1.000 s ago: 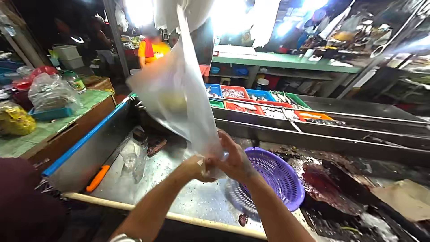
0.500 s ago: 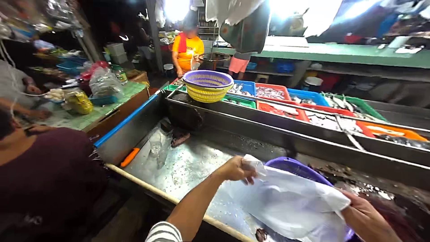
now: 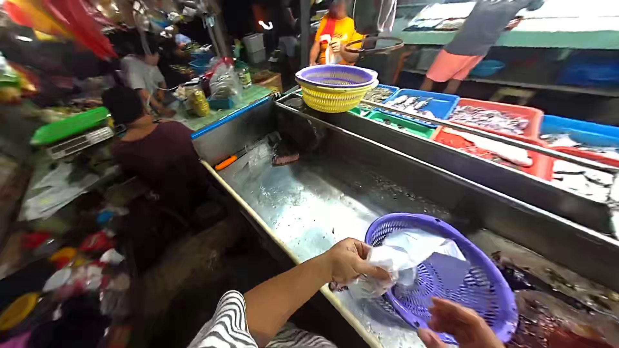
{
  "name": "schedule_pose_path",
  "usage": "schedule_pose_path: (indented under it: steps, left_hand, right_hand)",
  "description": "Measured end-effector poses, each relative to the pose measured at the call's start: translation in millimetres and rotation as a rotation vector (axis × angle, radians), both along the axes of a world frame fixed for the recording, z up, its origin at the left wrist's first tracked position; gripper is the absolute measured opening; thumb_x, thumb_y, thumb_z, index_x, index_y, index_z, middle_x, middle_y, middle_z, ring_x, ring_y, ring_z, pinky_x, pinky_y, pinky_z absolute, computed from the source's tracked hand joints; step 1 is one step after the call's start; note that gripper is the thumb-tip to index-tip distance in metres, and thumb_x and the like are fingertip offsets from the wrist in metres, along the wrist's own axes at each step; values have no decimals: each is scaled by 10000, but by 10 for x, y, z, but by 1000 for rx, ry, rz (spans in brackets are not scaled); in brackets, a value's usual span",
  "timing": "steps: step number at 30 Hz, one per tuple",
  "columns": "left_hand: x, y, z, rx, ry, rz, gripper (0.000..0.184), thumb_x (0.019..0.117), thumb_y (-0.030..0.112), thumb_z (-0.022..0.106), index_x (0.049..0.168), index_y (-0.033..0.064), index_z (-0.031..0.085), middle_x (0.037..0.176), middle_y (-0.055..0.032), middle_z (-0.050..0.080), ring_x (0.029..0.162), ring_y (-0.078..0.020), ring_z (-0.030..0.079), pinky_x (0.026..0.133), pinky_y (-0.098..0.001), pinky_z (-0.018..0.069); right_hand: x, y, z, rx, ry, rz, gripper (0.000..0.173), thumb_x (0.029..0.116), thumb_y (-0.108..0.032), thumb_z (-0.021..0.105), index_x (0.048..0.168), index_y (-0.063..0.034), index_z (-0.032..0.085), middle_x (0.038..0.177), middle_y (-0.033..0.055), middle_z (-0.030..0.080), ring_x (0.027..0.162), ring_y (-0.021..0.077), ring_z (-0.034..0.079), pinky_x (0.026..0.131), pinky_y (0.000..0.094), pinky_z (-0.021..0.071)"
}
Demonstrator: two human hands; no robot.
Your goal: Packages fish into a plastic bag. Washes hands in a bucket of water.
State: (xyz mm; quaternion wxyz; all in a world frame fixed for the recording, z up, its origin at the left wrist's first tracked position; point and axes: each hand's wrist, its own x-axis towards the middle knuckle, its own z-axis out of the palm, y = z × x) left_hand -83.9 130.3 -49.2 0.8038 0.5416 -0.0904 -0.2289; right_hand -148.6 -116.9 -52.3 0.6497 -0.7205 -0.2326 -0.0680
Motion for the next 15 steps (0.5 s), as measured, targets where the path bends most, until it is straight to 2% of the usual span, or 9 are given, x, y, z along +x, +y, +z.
schedule_pose_path:
  steps: [2, 4, 7, 8, 9, 10, 12, 13, 15]
  left_hand:
    - [-144, -151, -3, 151, 8, 106, 72, 892, 3, 727, 951, 10, 686, 784, -8, 716, 690, -72, 678, 690, -276, 592]
    - [-243, -296, -32, 245, 12, 210, 73, 874, 13, 735, 875, 10, 662, 726, -8, 676, 642, -70, 638, 641, -271, 560]
    - [-367, -461, 4, 271, -68, 303, 78, 860, -12, 758, 909, -13, 697, 760, -16, 705, 684, -65, 664, 685, -268, 581]
    - [-396, -482, 40, 283, -93, 325, 113, 843, -24, 761, 933, -24, 693, 782, -23, 705, 711, -68, 669, 710, -273, 586]
    - [-427, -493, 84, 296, -93, 355, 155, 823, -22, 778, 946, -28, 684, 797, -28, 699, 727, -75, 666, 719, -282, 585]
    - [-467, -509, 126, 296, -80, 398, 178, 793, -21, 781, 934, -12, 674, 789, -14, 690, 718, -70, 658, 696, -276, 577]
    - [-552, -513, 164, 223, -53, 471, 199, 787, -38, 754, 957, 31, 675, 816, 13, 724, 739, -60, 688, 699, -263, 598]
    - [-577, -486, 139, 187, -65, 484, 220, 800, -7, 767, 998, 41, 684, 860, 9, 739, 786, -72, 704, 746, -279, 610]
    - [-573, -393, 21, 157, -120, 464, 329, 792, 116, 861, 1074, 55, 702, 936, -14, 758, 867, -112, 725, 830, -329, 623]
  right_hand:
    - [-69, 16, -115, 27, 93, -13, 288, 889, -133, 779, 1143, -61, 664, 975, -54, 682, 818, 40, 654, 752, 264, 595]
    - [-97, 92, -135, 42, 196, 7, 224, 890, -138, 762, 1069, -51, 660, 854, -64, 678, 722, 32, 640, 665, 240, 580]
    - [-14, 286, -224, 28, 205, 29, 540, 769, -399, 865, 1090, -54, 603, 830, -27, 653, 674, 65, 633, 590, 256, 576]
    - [39, 363, -247, 4, 172, -14, 600, 718, -468, 879, 1058, -64, 593, 809, -33, 644, 649, 55, 627, 564, 247, 573]
    - [90, 420, -257, -13, 130, -48, 577, 713, -475, 874, 1021, -63, 611, 793, -35, 651, 640, 45, 628, 559, 243, 571]
    - [132, 449, -266, -19, 84, -63, 491, 744, -438, 860, 971, -58, 647, 787, -31, 667, 647, 36, 636, 571, 244, 576]
    - [183, 442, -288, 29, 26, 3, 241, 841, -250, 813, 920, -43, 718, 825, 0, 713, 715, 46, 675, 648, 248, 603]
    - [217, 430, -305, 56, 18, 50, 149, 882, -166, 771, 932, -29, 743, 858, 23, 731, 759, 67, 693, 694, 262, 616]
    - [296, 395, -349, 86, 51, 88, 117, 930, -129, 719, 915, -14, 733, 845, 37, 714, 754, 80, 678, 697, 264, 603]
